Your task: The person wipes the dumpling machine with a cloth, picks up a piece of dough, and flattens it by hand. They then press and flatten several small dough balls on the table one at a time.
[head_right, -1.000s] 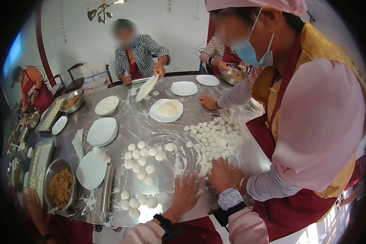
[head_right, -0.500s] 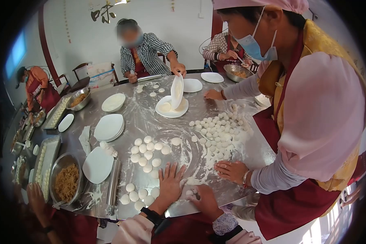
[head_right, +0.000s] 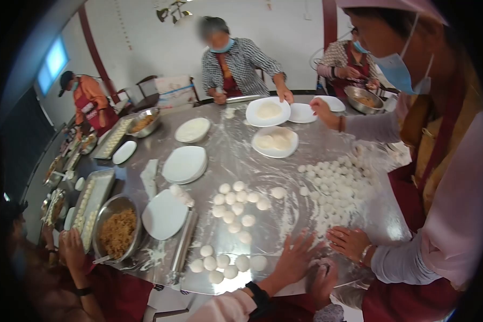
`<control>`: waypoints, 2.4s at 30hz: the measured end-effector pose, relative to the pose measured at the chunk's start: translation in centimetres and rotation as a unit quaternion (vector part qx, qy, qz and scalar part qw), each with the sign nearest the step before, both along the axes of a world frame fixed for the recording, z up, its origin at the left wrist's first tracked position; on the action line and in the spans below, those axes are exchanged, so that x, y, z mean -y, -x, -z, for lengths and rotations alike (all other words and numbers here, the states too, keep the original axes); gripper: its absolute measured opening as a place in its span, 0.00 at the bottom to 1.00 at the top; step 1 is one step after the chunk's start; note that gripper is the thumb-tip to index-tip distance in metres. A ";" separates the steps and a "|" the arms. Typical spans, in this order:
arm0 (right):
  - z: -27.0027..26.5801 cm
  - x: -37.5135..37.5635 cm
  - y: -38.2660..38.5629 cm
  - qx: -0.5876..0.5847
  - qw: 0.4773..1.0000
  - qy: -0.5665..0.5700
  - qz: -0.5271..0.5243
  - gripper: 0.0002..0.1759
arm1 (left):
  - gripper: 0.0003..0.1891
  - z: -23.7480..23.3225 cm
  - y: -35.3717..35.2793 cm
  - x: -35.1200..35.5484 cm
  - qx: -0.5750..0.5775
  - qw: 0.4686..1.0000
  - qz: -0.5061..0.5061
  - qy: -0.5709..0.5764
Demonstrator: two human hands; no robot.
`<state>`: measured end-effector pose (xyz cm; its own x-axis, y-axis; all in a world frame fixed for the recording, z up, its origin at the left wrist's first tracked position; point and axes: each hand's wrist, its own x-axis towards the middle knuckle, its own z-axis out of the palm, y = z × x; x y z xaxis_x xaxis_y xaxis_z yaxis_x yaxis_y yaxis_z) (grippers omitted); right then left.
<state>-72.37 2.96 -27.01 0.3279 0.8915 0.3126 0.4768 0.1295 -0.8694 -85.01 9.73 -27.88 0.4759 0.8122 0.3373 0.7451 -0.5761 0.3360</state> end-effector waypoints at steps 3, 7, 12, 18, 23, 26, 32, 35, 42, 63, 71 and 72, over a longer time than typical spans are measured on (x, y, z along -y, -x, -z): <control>0.9 -0.2 -0.4 0.025 1.000 0.011 -0.009 0.12 | 0.34 -0.9 1.5 0.4 0.002 1.000 -0.004 -0.023; -0.2 -0.4 0.0 0.226 0.969 -0.020 -0.095 0.18 | 0.36 -4.5 8.0 3.3 -0.019 0.992 -0.121 0.027; -2.2 2.1 4.9 0.368 0.861 -0.009 -0.351 0.30 | 0.36 -4.7 17.0 11.0 -0.001 0.963 -0.262 0.062; -1.6 2.0 9.7 0.464 0.790 0.060 -0.395 0.33 | 0.38 -2.9 17.7 12.3 -0.048 0.958 -0.271 0.073; -1.2 -8.0 9.7 0.468 0.812 0.078 -0.338 0.33 | 0.36 -1.9 17.0 0.7 -0.095 0.969 -0.227 0.024; -1.1 -14.1 7.9 0.419 0.858 0.104 -0.280 0.34 | 0.35 -2.6 16.6 -3.6 -0.039 0.962 -0.266 0.046; 1.1 -23.4 -4.6 0.327 0.935 0.136 -0.020 0.40 | 0.34 -2.7 17.0 -1.2 -0.051 0.978 -0.200 0.039; 0.6 -27.6 -8.1 0.329 0.928 0.174 -0.005 0.41 | 0.35 -3.4 16.8 -1.3 -0.056 0.975 -0.208 0.053; -3.3 -32.0 0.0 0.454 0.869 0.121 -0.153 0.43 | 0.35 -3.7 16.7 -1.8 -0.068 0.973 -0.211 0.067; 5.0 -20.0 -7.3 0.378 0.903 0.067 -0.192 0.28 | 0.36 -2.3 17.3 -0.5 -0.040 0.966 -0.252 0.045; 6.4 -8.2 -2.0 0.403 0.903 0.070 -0.129 0.39 | 0.36 -0.9 16.8 -0.2 -0.022 0.968 -0.242 0.056; 2.6 -5.0 2.2 0.422 0.897 -0.033 -0.124 0.31 | 0.36 -0.3 16.8 -0.4 0.004 0.970 -0.243 0.022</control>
<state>-74.53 7.97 -29.61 -0.2570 0.8751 0.4101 0.9112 0.3608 -0.1989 -101.80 10.10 -27.60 0.0315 0.9539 0.2985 0.9222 -0.1429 0.3594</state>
